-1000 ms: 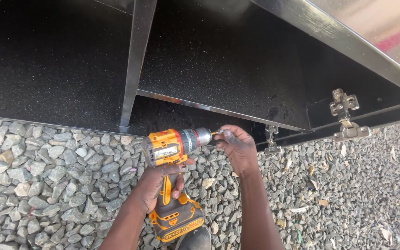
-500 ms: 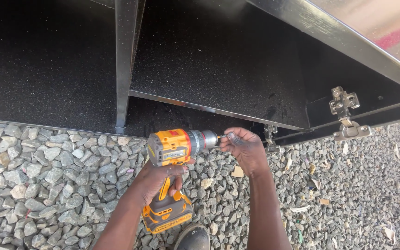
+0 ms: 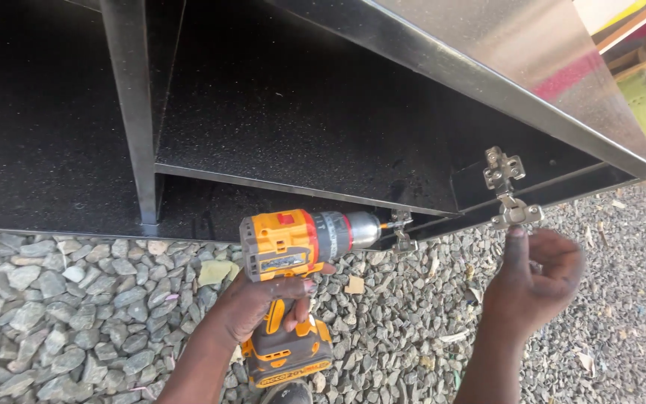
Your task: The person uses a cordless drill to drive screws and attach metal hinges to the inside of a black cabinet frame resting on gravel. They pick up hinges and screws from the ground, position each hinge against the cabinet edge, and drive screws to secure them one at a time.
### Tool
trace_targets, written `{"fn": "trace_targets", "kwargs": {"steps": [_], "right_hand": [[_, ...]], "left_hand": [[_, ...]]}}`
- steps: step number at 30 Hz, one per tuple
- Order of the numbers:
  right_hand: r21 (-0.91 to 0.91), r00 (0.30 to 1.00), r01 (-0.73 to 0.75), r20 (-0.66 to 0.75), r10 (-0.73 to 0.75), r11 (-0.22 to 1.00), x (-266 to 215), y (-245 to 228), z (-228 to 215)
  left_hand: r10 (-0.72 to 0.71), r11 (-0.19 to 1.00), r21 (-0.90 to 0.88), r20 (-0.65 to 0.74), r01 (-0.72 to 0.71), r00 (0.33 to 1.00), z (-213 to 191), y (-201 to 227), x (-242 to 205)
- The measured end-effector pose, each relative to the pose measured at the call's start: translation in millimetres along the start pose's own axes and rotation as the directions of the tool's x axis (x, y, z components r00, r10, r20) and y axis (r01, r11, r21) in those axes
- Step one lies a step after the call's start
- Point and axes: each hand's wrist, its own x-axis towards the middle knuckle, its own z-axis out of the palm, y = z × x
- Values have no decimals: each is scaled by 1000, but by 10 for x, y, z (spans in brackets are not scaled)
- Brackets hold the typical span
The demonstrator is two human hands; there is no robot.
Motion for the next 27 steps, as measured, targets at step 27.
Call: {"fn": "trace_targets", "kwargs": {"steps": [27], "right_hand": [[-489, 961, 158, 276, -20, 858, 453, 389, 49]], "left_hand": [[-37, 951, 307, 164, -16, 986, 1065, 437, 923]]}}
